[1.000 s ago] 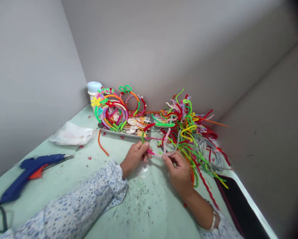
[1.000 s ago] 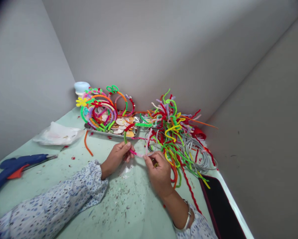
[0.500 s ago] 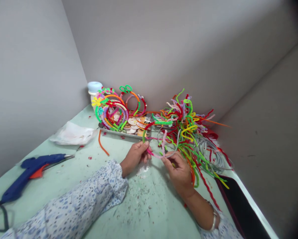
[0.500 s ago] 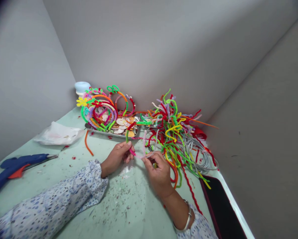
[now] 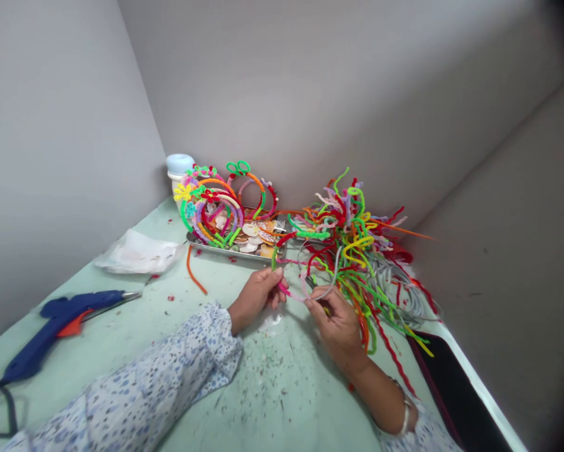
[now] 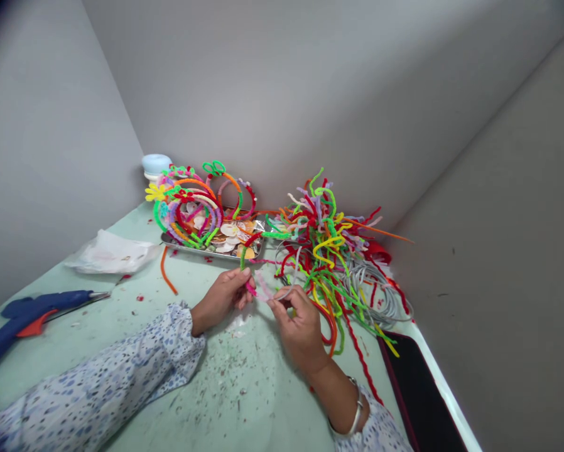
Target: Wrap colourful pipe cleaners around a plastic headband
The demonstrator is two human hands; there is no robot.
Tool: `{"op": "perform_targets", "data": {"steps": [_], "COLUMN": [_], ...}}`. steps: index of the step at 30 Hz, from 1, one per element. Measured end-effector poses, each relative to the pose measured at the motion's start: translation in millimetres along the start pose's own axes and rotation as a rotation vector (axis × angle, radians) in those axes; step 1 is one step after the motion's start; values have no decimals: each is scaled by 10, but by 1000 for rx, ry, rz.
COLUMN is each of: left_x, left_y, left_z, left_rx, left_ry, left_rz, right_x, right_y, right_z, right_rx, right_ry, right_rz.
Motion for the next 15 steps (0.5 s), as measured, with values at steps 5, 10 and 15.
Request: {"op": "perform_targets", "data": {"steps": [5, 10, 15], "left_x": [-12, -34, -40], "left_y": [15, 26, 29], "left_z": [-14, -33, -39], "left_rx": [-17, -38, -34], "left_ry": [-20, -69, -82], "left_rz": [16, 36, 36], "right_x": [5, 43, 53], "right_y": [-14, -26, -23], "right_z": [38, 80, 52], "right_rx": [33, 62, 28], "right_ry": [23, 56, 54], "right_rz": [28, 14, 5]}}
Point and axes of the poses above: each hand's wrist, its own y-axis towards the middle knuckle, its own x-axis out of the palm, z = x × y, the point moved 7 cm from there along y, towards the middle knuckle, and after that the axes turned 15 degrees about -y, right-handed, at the moved point
